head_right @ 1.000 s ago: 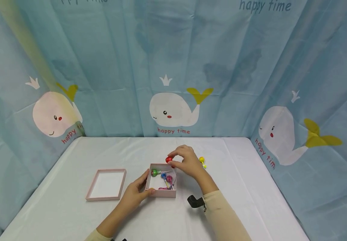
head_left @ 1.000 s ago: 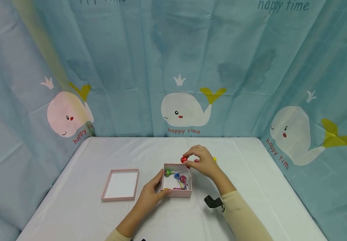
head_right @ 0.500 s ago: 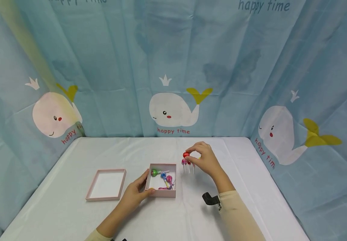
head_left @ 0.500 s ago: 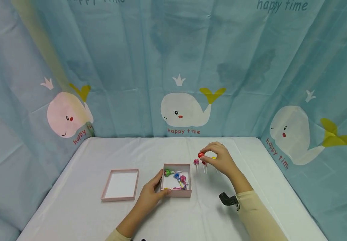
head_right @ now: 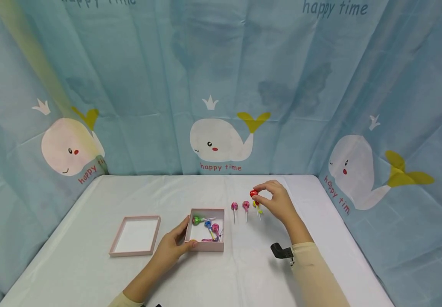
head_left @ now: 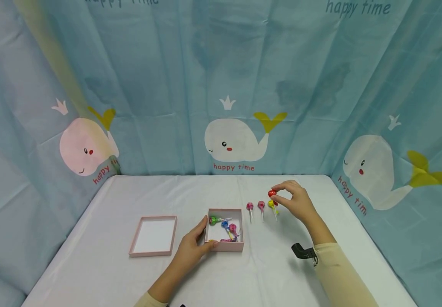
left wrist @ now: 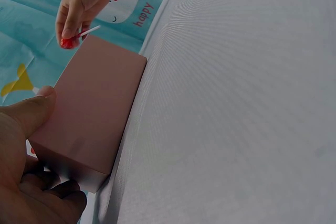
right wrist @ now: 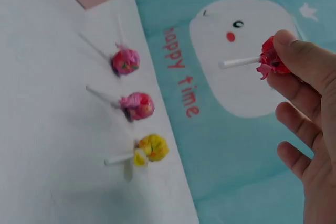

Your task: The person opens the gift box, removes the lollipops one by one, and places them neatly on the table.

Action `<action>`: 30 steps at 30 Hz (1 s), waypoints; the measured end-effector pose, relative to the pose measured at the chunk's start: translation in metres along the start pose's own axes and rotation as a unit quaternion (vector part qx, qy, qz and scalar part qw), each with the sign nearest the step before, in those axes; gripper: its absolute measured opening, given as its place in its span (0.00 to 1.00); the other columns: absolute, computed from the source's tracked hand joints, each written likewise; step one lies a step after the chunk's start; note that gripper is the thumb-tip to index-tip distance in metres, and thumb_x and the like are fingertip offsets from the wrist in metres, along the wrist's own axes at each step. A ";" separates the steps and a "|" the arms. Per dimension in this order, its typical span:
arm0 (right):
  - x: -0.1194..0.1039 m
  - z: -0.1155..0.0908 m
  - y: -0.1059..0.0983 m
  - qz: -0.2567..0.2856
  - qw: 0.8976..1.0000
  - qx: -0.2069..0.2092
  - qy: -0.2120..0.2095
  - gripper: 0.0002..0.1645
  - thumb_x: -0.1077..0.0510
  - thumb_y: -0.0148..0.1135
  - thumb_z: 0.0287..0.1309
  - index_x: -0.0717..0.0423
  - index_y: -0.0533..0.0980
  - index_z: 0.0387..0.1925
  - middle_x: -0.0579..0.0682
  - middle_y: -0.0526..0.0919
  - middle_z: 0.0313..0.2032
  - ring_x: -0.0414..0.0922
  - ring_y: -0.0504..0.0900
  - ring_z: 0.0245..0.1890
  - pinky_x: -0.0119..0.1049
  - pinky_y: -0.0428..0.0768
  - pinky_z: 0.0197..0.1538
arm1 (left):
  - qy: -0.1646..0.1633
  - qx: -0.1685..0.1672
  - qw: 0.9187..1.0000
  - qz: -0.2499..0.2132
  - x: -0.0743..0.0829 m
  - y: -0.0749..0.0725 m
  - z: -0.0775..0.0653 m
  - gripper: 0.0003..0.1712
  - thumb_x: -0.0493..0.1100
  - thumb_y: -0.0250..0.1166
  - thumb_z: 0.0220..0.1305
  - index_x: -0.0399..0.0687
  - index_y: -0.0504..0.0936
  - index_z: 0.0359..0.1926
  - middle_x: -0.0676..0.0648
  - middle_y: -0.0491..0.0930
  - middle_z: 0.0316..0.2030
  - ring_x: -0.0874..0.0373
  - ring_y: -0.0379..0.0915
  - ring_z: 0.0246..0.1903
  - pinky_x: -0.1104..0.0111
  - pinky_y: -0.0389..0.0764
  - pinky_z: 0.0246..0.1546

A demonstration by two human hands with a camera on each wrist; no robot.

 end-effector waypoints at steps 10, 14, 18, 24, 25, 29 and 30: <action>0.045 -0.008 -0.012 -0.005 0.996 0.007 0.090 0.22 0.43 0.73 0.61 0.48 0.85 0.52 0.51 0.83 0.52 0.54 0.76 0.60 0.67 0.71 0.66 | 0.000 0.000 1.000 -0.004 -0.001 0.001 -0.001 0.55 0.53 0.77 0.58 0.49 0.58 0.80 0.44 0.55 0.79 0.49 0.50 0.78 0.59 0.58 0.75; 0.064 -0.010 -0.012 -0.008 0.992 -0.005 0.129 0.24 0.41 0.72 0.62 0.49 0.84 0.53 0.55 0.82 0.55 0.57 0.74 0.62 0.67 0.69 0.67 | -0.003 -0.001 1.000 -0.009 -0.001 0.000 -0.001 0.55 0.53 0.77 0.58 0.49 0.58 0.80 0.46 0.55 0.79 0.50 0.49 0.78 0.60 0.57 0.75; 0.079 -0.013 -0.009 -0.017 0.987 -0.025 0.158 0.23 0.43 0.71 0.63 0.49 0.84 0.54 0.55 0.84 0.55 0.59 0.74 0.62 0.64 0.71 0.66 | -0.005 -0.001 1.000 -0.011 -0.001 0.000 -0.001 0.55 0.53 0.77 0.58 0.49 0.58 0.80 0.46 0.54 0.79 0.50 0.49 0.78 0.60 0.57 0.75; 0.094 -0.013 -0.001 -0.009 0.985 -0.040 0.168 0.22 0.47 0.70 0.65 0.54 0.83 0.56 0.56 0.87 0.53 0.59 0.77 0.62 0.59 0.72 0.69 | -0.003 -0.004 1.000 -0.018 -0.001 0.000 0.000 0.55 0.53 0.77 0.58 0.50 0.57 0.80 0.46 0.54 0.79 0.51 0.48 0.78 0.60 0.56 0.76; 0.096 -0.013 0.000 -0.005 0.984 -0.042 0.172 0.22 0.47 0.70 0.65 0.54 0.83 0.56 0.56 0.87 0.53 0.58 0.77 0.62 0.59 0.72 0.70 | -0.004 -0.004 1.000 -0.018 -0.002 0.001 0.000 0.55 0.53 0.77 0.58 0.50 0.57 0.80 0.46 0.54 0.79 0.51 0.48 0.78 0.60 0.56 0.76; 0.107 -0.013 0.007 0.006 0.980 -0.050 0.194 0.22 0.46 0.71 0.64 0.52 0.84 0.55 0.54 0.87 0.53 0.55 0.78 0.57 0.52 0.78 0.62 | -0.007 -0.001 1.000 -0.016 -0.003 0.000 0.000 0.55 0.53 0.77 0.58 0.52 0.57 0.80 0.48 0.54 0.79 0.51 0.48 0.78 0.60 0.56 0.76; 0.110 -0.013 0.009 0.005 0.979 -0.051 0.198 0.22 0.45 0.71 0.64 0.51 0.84 0.54 0.53 0.87 0.52 0.53 0.79 0.54 0.49 0.79 0.58 | -0.007 -0.001 1.000 -0.015 -0.003 0.000 0.000 0.55 0.53 0.77 0.58 0.52 0.57 0.80 0.48 0.54 0.79 0.51 0.48 0.78 0.60 0.56 0.76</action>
Point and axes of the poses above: each hand's wrist, its own z-axis towards the middle knuckle, its own y-axis out of the palm, x = y × z, the point moved 6 cm from there along z, towards the middle knuckle
